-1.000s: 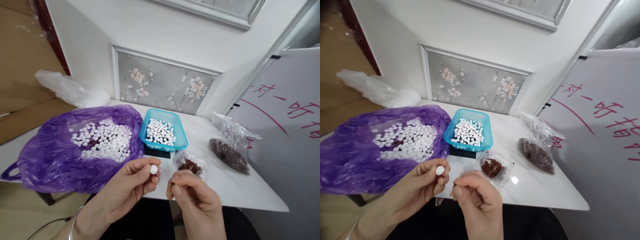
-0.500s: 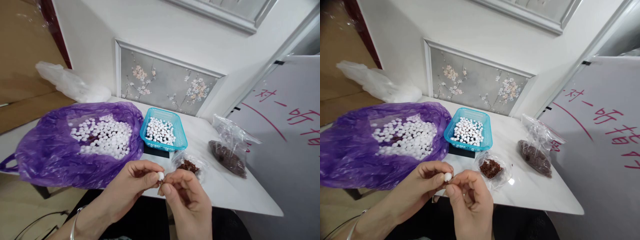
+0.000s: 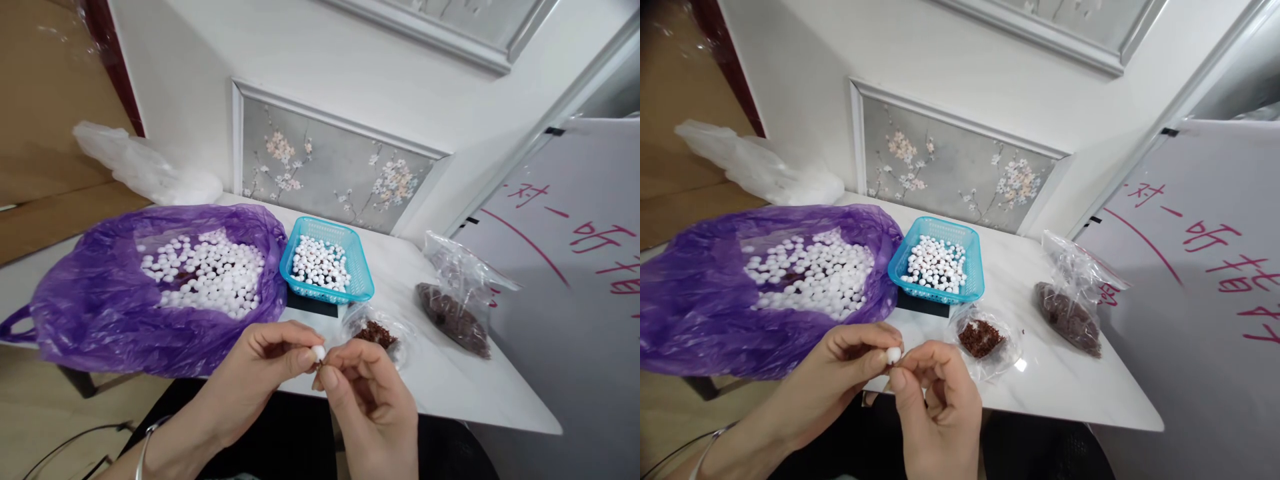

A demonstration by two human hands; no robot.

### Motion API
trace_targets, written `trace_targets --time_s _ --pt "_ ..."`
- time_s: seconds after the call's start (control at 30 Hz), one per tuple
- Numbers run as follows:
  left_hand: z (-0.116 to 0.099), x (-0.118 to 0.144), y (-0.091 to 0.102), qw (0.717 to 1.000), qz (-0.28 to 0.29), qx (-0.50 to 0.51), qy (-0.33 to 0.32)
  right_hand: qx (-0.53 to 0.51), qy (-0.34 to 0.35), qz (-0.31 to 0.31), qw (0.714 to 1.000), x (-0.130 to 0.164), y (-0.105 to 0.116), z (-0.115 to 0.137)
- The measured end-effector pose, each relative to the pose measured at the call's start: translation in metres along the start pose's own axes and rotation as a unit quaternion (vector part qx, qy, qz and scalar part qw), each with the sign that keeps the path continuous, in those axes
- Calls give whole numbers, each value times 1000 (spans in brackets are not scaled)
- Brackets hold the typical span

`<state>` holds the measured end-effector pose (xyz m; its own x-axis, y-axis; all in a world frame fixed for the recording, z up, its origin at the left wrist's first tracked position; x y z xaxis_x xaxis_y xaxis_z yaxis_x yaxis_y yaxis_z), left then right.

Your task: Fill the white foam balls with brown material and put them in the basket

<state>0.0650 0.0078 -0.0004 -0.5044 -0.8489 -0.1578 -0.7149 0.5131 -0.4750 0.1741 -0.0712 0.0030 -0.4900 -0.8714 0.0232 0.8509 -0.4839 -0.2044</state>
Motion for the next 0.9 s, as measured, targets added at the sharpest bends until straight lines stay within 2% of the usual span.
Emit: trace_targets --time_s 0.33,0.6,0.7,0.77,0.9 --pt "-9 -1 6 992 22 -97 -78 11 1 17 1000 -2 -1 0" --pt "-15 -3 5 982 35 -150 -105 25 -19 29 999 -4 -3 1" --pt "-8 -3 5 990 29 -109 -83 42 -43 32 998 -8 -2 -1" --pt "-1 -2 4 998 18 -43 -47 16 -60 38 997 -10 0 -3" --pt "14 3 5 995 -19 94 42 -28 -36 41 998 -11 8 -3"
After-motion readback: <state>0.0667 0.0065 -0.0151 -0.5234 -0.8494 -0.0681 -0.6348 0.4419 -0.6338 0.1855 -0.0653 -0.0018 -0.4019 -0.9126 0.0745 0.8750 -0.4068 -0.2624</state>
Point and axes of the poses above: each hand's wrist, its own x-axis away from the middle knuckle, its own y-axis out of the back of the hand, z = x × y, the point moved 6 cm from there along -x, towards the middle knuckle, and after that the axes turned 11 degrees about -y, right-handed, at the moved point
